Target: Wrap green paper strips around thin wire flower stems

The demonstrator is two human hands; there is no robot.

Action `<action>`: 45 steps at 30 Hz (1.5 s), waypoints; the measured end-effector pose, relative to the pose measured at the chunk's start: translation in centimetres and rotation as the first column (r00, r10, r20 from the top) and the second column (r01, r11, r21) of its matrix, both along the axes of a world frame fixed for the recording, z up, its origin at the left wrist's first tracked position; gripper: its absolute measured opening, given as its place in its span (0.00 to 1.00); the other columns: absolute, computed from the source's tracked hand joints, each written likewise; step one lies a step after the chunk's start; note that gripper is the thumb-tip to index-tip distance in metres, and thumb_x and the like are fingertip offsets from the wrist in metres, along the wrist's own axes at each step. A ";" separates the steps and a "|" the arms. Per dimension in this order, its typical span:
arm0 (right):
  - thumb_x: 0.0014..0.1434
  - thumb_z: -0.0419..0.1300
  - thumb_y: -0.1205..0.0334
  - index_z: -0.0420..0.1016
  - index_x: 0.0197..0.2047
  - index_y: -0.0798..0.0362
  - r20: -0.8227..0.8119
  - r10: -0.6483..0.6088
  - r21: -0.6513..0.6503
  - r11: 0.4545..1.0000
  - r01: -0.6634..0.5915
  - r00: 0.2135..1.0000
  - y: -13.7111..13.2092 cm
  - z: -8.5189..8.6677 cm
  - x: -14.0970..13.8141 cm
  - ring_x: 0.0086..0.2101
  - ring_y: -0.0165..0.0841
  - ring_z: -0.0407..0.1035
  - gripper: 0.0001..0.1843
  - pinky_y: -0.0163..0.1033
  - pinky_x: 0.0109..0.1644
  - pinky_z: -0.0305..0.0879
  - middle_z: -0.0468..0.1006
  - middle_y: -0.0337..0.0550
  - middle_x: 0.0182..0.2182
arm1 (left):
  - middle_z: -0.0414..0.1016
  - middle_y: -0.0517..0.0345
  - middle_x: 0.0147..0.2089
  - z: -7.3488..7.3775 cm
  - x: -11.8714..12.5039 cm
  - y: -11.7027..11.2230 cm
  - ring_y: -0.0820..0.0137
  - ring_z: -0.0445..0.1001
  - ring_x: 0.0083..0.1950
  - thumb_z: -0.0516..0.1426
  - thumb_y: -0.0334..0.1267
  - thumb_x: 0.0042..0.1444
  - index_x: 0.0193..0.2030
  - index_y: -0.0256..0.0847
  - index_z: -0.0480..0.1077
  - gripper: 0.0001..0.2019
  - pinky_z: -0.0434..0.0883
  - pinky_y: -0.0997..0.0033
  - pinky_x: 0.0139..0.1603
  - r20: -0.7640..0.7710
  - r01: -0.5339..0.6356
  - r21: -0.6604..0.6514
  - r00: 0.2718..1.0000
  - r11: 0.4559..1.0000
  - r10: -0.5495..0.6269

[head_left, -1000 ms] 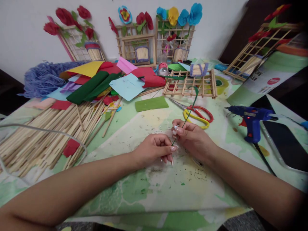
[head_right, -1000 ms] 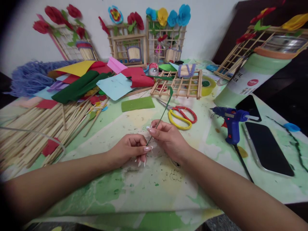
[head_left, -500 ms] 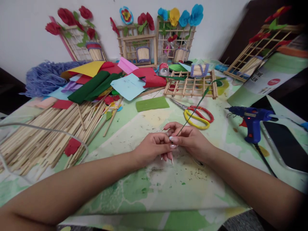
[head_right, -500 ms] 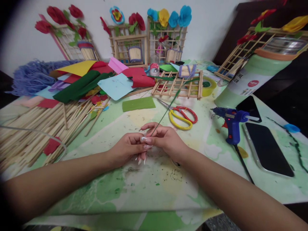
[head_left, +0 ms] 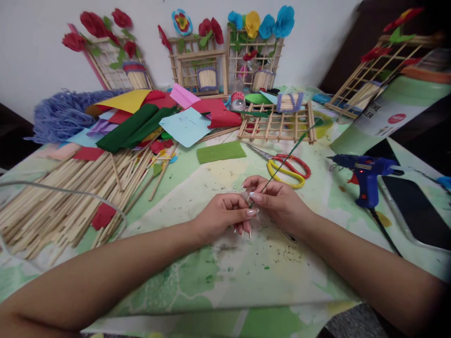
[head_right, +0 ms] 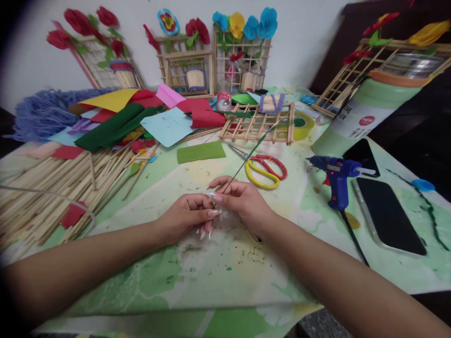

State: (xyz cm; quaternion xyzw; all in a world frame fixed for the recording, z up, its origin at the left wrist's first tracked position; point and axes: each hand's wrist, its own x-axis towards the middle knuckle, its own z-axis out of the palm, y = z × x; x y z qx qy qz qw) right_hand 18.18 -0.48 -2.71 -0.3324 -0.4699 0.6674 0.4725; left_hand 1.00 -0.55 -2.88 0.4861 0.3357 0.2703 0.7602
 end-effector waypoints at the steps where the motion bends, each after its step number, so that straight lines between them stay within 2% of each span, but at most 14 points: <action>1: 0.50 0.68 0.63 0.77 0.23 0.50 -0.006 -0.004 -0.010 1.000 0.004 1.000 0.0 0.0 0.0 0.46 0.33 0.65 0.06 0.42 0.52 0.60 0.71 0.40 0.39 | 0.73 0.62 0.18 0.0 0.0 0.0 0.81 0.67 0.17 0.64 0.42 0.48 0.24 0.36 0.64 0.15 0.61 0.82 0.19 -0.005 0.007 0.000 1.000 1.000 -0.007; 4: 0.47 0.69 0.63 0.75 0.21 0.51 -0.005 -0.030 -0.028 0.999 0.030 1.000 0.0 0.0 -0.1 0.43 0.32 0.65 0.08 0.41 0.50 0.60 0.70 0.40 0.39 | 0.73 0.61 0.18 0.1 0.0 0.0 0.81 0.66 0.16 0.64 0.43 0.47 0.24 0.36 0.64 0.16 0.60 0.82 0.19 -0.012 0.016 0.000 1.000 1.000 -0.016; 10: 0.46 0.70 0.59 0.77 0.23 0.51 -0.004 -0.135 -0.008 0.991 0.135 0.991 0.4 0.5 0.1 0.48 0.35 0.63 0.07 0.41 0.50 0.59 0.71 0.42 0.39 | 0.73 0.62 0.18 0.3 0.0 0.0 0.82 0.66 0.17 0.65 0.44 0.47 0.24 0.35 0.65 0.16 0.59 0.82 0.19 -0.030 0.003 -0.004 1.000 1.000 -0.003; 16: 0.46 0.69 0.60 0.71 0.19 0.52 -0.036 -0.163 -0.039 0.986 0.162 0.986 0.2 0.8 -0.1 0.35 0.28 0.62 0.13 0.38 0.44 0.60 0.68 0.38 0.36 | 0.73 0.62 0.18 0.5 0.0 0.0 0.82 0.65 0.16 0.65 0.44 0.46 0.23 0.35 0.65 0.16 0.59 0.82 0.19 -0.052 0.025 -0.011 0.998 1.000 -0.026; 20: 0.45 0.71 0.60 0.71 0.20 0.52 -0.005 -0.208 -0.028 0.978 0.208 0.978 0.3 0.7 0.0 0.40 0.31 0.63 0.12 0.37 0.43 0.60 0.70 0.40 0.38 | 0.72 0.62 0.18 0.4 0.0 0.0 0.82 0.66 0.17 0.65 0.44 0.47 0.23 0.35 0.65 0.16 0.60 0.83 0.19 -0.042 0.024 -0.009 0.999 1.000 -0.025; 24: 0.48 0.69 0.57 0.79 0.32 0.49 0.000 -0.190 -0.024 0.981 0.190 0.982 0.4 1.0 0.2 0.42 0.32 0.64 0.08 0.37 0.41 0.60 0.72 0.42 0.45 | 0.73 0.62 0.18 0.4 0.0 0.0 0.82 0.66 0.17 0.65 0.44 0.47 0.24 0.35 0.65 0.16 0.60 0.83 0.19 -0.042 0.028 -0.018 0.999 0.999 -0.029; 26: 0.50 0.67 0.58 0.78 0.29 0.50 -0.028 -0.204 0.003 0.979 0.205 0.978 0.4 1.3 0.2 0.44 0.33 0.64 0.05 0.38 0.42 0.60 0.72 0.43 0.46 | 0.73 0.62 0.18 0.5 0.0 0.0 0.82 0.66 0.16 0.65 0.45 0.47 0.24 0.35 0.65 0.17 0.60 0.83 0.18 -0.051 0.030 -0.019 0.998 0.999 -0.031; 28: 0.49 0.67 0.60 0.74 0.22 0.52 -0.056 -0.228 0.008 0.973 0.229 0.972 0.3 1.5 0.1 0.43 0.32 0.63 0.09 0.38 0.43 0.59 0.71 0.42 0.44 | 0.73 0.62 0.18 0.6 0.0 0.0 0.82 0.66 0.16 0.65 0.46 0.46 0.24 0.35 0.64 0.18 0.60 0.83 0.18 -0.061 0.034 -0.021 0.998 0.999 -0.036; 31: 0.47 0.69 0.60 0.70 0.19 0.53 -0.064 -0.243 -0.031 0.970 0.242 0.968 0.2 1.4 0.0 0.36 0.29 0.62 0.13 0.37 0.41 0.59 0.69 0.40 0.39 | 0.73 0.61 0.18 0.7 0.1 -0.1 0.82 0.66 0.16 0.66 0.47 0.44 0.23 0.35 0.64 0.19 0.60 0.83 0.18 -0.070 0.046 -0.029 0.996 0.999 -0.048; 35: 0.44 0.70 0.59 0.70 0.20 0.53 -0.059 -0.266 -0.039 0.964 0.264 0.962 0.3 1.2 -0.1 0.34 0.28 0.61 0.13 0.37 0.39 0.59 0.68 0.39 0.38 | 0.73 0.61 0.18 0.8 0.2 -0.1 0.81 0.66 0.16 0.66 0.48 0.43 0.23 0.35 0.64 0.19 0.60 0.82 0.18 -0.084 0.041 -0.030 0.996 0.999 -0.044; 39: 0.48 0.68 0.54 0.77 0.32 0.48 -0.103 -0.257 -0.078 0.965 0.250 0.961 0.6 1.3 0.3 0.34 0.29 0.62 0.09 0.37 0.39 0.60 0.69 0.38 0.35 | 0.73 0.61 0.18 0.7 0.1 -0.1 0.82 0.66 0.16 0.66 0.48 0.44 0.23 0.35 0.64 0.19 0.60 0.82 0.19 -0.084 0.048 -0.030 0.995 0.998 -0.050; 42: 0.49 0.67 0.55 0.75 0.29 0.48 -0.110 -0.269 -0.062 0.963 0.263 0.957 0.9 1.4 0.6 0.33 0.29 0.62 0.08 0.38 0.39 0.60 0.71 0.38 0.34 | 0.73 0.61 0.18 0.6 0.0 -0.1 0.81 0.66 0.17 0.65 0.47 0.45 0.24 0.35 0.65 0.18 0.60 0.82 0.19 -0.072 0.052 -0.025 0.996 0.998 -0.053; 45: 0.48 0.68 0.55 0.72 0.26 0.49 -0.076 -0.297 -0.068 0.954 0.292 0.952 1.0 1.3 0.8 0.32 0.30 0.61 0.10 0.39 0.39 0.60 0.70 0.38 0.31 | 0.73 0.61 0.18 0.5 -0.1 0.0 0.82 0.66 0.17 0.65 0.47 0.46 0.24 0.35 0.65 0.17 0.60 0.82 0.19 -0.074 0.050 -0.020 0.996 0.999 -0.051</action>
